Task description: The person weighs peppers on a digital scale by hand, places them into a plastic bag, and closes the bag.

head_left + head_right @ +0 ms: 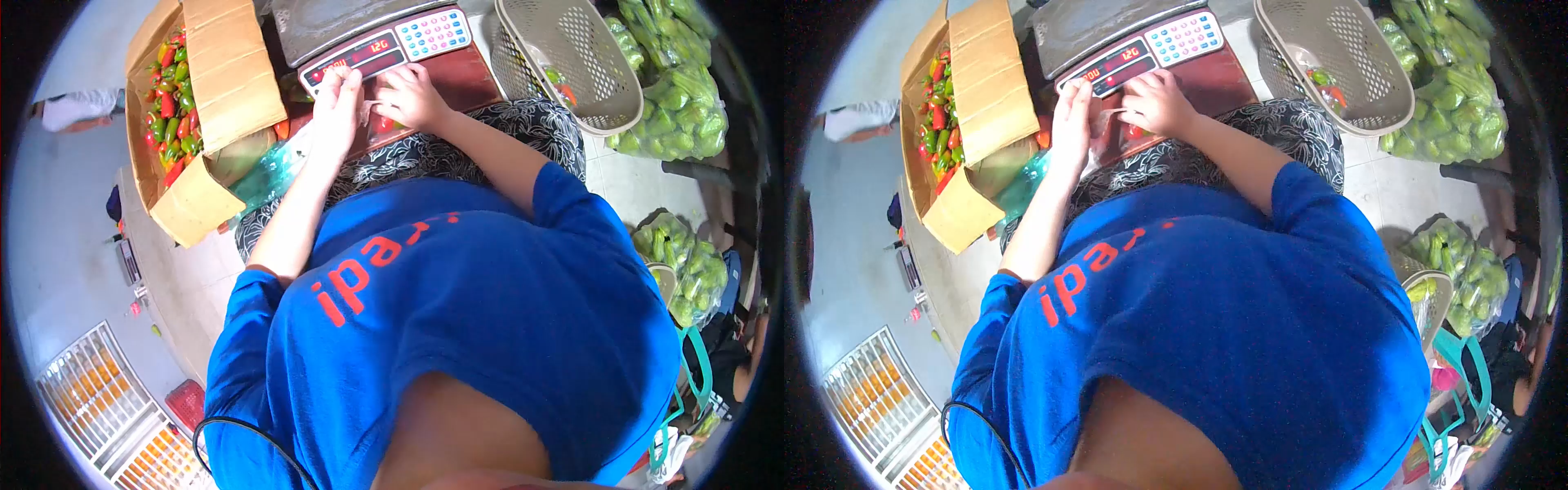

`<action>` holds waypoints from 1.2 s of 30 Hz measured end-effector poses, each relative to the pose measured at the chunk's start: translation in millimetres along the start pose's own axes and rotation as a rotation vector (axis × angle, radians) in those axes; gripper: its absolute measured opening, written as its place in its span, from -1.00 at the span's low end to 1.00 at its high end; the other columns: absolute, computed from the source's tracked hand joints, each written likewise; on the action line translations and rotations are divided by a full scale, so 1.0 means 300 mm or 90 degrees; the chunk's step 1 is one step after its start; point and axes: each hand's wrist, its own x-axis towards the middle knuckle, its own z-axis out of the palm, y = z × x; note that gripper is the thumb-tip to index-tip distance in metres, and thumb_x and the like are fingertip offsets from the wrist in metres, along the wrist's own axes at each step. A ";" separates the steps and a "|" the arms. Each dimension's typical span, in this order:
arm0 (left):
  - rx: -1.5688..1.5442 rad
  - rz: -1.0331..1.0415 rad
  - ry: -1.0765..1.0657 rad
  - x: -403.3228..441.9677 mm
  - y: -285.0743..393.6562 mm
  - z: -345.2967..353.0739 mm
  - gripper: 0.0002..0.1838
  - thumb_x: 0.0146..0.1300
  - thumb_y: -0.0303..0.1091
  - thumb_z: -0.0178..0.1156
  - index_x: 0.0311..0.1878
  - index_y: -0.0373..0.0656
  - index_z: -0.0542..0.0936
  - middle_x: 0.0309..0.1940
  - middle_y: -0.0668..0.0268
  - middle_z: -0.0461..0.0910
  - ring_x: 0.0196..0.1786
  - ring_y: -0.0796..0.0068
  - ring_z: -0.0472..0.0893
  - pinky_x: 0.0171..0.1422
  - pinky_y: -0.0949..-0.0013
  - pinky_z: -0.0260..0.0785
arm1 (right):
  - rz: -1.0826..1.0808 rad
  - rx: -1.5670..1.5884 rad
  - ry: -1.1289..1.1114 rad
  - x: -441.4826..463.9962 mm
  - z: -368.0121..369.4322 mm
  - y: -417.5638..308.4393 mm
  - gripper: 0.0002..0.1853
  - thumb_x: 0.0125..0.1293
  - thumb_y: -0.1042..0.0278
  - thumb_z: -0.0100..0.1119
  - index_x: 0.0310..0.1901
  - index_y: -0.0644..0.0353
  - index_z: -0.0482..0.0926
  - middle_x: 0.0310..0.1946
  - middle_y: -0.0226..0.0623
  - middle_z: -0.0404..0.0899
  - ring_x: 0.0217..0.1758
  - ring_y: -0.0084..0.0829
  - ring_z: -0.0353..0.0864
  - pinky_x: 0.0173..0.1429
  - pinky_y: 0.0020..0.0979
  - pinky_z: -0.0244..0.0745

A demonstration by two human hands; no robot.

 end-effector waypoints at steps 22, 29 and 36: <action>0.321 -0.031 -0.161 -0.162 0.007 -0.214 -0.92 0.23 -0.43 0.15 -0.22 -0.18 0.51 -0.61 0.49 0.26 -0.50 0.68 0.28 -0.36 0.51 0.20 | 0.555 0.029 -0.035 0.114 -0.622 0.347 -0.53 0.39 0.00 -0.12 0.05 0.20 0.56 -0.01 -0.16 0.61 0.10 -0.33 0.55 0.19 -0.38 0.37; 0.473 -0.082 -0.228 -0.210 -0.045 -0.308 -0.79 0.24 -0.23 0.13 -0.13 -0.10 0.49 -0.55 0.24 0.51 -0.47 0.33 0.55 -0.31 0.29 0.40 | 0.868 -0.092 -0.271 -0.102 -0.801 0.902 -0.60 0.32 0.06 0.01 -0.54 0.19 0.50 -0.73 -0.39 0.42 -0.76 -0.44 0.43 -0.61 -0.39 0.33; 0.696 -0.236 -0.179 -0.281 -0.247 -0.524 -0.65 0.19 -0.17 0.14 -0.03 -0.16 0.50 -0.27 0.05 0.61 -0.20 0.10 0.62 -0.07 0.15 0.44 | 0.982 0.311 0.126 -0.252 -0.791 1.195 -0.64 0.41 0.16 -0.11 0.07 0.25 0.41 -0.18 -0.11 0.58 -0.14 -0.26 0.62 -0.06 -0.24 0.54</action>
